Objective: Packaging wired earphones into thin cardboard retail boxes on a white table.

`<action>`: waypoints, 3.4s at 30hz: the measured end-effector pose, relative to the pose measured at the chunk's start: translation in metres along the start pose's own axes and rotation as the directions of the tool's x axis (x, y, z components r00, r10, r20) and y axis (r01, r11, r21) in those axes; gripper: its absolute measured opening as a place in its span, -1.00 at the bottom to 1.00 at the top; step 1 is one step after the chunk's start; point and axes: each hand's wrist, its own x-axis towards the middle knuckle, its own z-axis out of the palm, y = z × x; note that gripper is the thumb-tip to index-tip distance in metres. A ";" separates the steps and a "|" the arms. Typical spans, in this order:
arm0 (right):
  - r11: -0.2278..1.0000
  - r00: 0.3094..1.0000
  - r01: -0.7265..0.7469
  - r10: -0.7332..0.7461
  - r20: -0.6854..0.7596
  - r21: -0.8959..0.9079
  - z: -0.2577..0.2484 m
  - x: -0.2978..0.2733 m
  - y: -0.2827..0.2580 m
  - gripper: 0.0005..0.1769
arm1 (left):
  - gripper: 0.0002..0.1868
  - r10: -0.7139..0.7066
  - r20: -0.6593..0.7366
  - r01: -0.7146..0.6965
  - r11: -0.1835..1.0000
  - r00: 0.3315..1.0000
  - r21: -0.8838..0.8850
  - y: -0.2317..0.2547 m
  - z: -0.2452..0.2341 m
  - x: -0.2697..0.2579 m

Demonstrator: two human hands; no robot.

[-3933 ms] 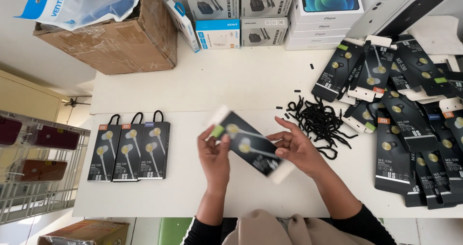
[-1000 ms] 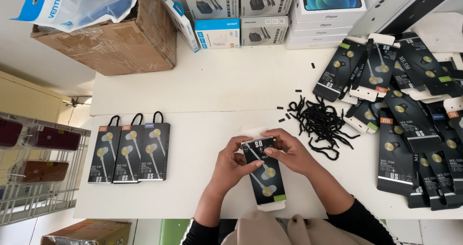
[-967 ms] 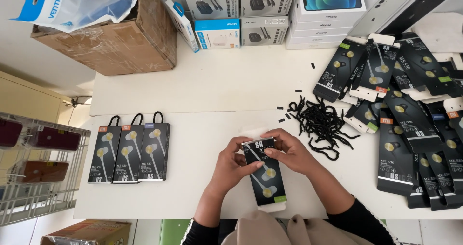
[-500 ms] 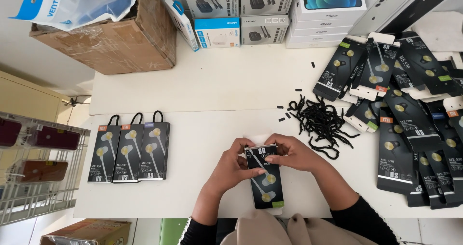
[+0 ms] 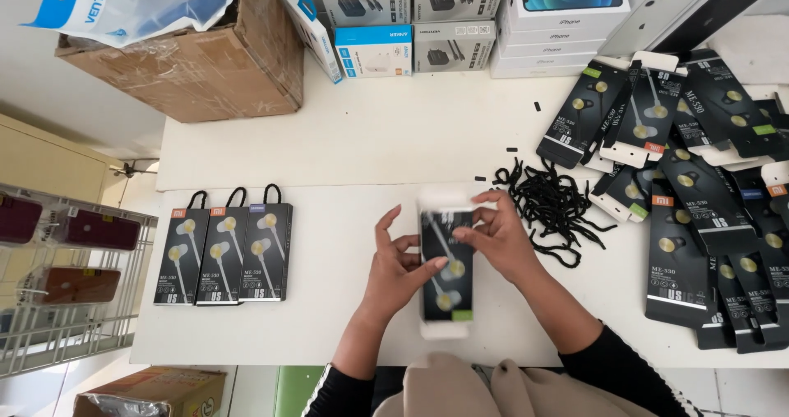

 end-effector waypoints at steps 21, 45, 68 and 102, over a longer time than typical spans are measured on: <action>0.978 0.972 -0.199 0.205 0.115 -0.059 0.005 -0.010 0.009 -0.62 | -0.44 -0.196 -0.286 0.044 0.886 0.938 -0.462 -0.025 -0.002 0.012; 0.969 0.856 -0.245 0.231 0.463 -0.031 0.009 -0.024 0.034 -0.04 | 0.30 0.154 -0.261 -0.168 0.985 0.953 -0.031 0.001 0.017 0.000; 0.805 0.807 0.590 -0.589 -0.038 0.056 0.052 -0.038 -0.019 -0.71 | -0.06 0.263 -0.052 -0.264 0.898 0.963 -0.353 0.007 0.030 -0.005; 0.307 0.968 0.134 0.163 0.191 -0.942 0.048 -0.032 -0.004 -0.45 | -0.30 -0.172 -0.114 0.166 0.330 0.979 0.929 -0.022 -0.011 -0.006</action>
